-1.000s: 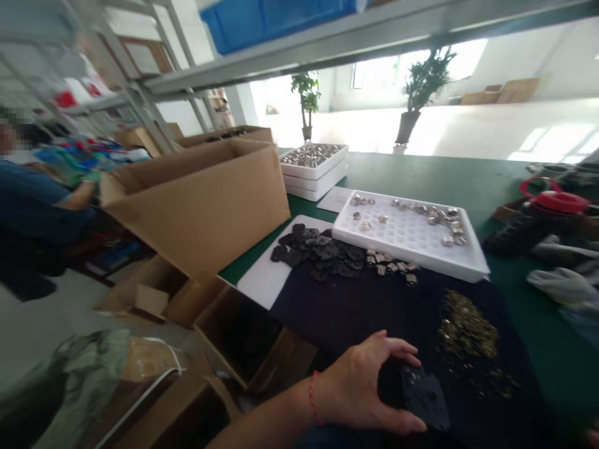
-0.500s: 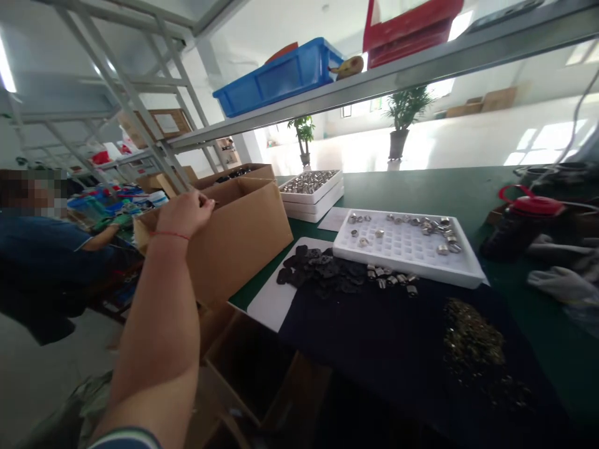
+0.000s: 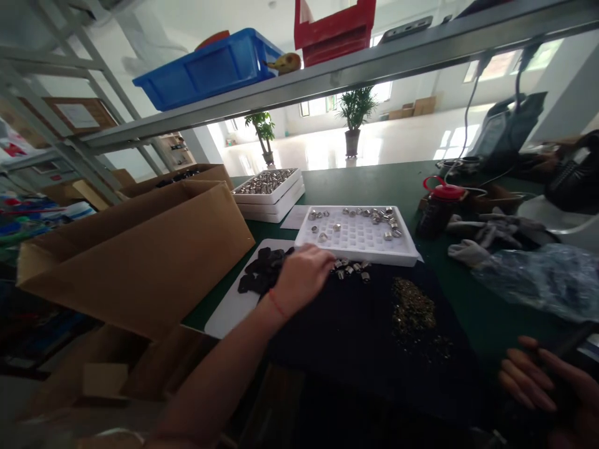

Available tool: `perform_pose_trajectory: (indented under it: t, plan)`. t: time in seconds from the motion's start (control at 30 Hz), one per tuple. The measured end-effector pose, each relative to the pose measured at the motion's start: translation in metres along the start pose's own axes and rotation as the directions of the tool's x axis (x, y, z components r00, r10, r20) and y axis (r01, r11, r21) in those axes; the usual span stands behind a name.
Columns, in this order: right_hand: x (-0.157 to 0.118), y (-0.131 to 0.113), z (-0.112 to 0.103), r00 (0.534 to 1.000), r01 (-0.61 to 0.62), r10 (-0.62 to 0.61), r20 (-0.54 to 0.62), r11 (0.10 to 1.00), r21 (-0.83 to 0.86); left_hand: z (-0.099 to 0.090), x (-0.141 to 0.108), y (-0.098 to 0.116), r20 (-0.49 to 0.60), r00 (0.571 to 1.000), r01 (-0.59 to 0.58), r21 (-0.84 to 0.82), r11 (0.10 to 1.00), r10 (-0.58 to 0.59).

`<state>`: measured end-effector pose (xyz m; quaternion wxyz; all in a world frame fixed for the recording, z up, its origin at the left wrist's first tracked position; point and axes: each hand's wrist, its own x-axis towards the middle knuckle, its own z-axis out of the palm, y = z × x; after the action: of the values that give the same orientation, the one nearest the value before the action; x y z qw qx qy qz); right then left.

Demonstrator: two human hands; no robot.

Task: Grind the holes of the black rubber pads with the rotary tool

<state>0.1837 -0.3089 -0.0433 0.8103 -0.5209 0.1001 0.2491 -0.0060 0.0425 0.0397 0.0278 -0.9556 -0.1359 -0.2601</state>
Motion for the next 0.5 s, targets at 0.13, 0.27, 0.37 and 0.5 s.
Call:
perform_pose_trajectory:
  t: [0.13,0.27,0.37,0.5]
  plan:
    - [-0.010,-0.006,0.016,0.999,-0.025,0.026,-0.028,0.999,0.029,0.070,0.028,0.067,0.232,0.957,-0.160,-0.065,0.985,0.171]
    - [-0.014,-0.008,0.020,0.998,-0.040,0.042,-0.041,0.998,0.053,0.087,0.045,0.079,0.350,0.918,-0.189,-0.036,0.981,0.189]
    - [-0.015,-0.007,0.017,0.998,-0.052,0.055,-0.043,0.995,0.082,0.075,0.039,0.082,0.384,0.891,-0.244,-0.044,0.969,0.242]
    - [-0.013,-0.005,0.013,1.000,-0.003,0.002,0.021,0.999,0.054,0.047,-0.004,0.102,0.380,0.827,-0.391,-0.139,0.910,0.413]
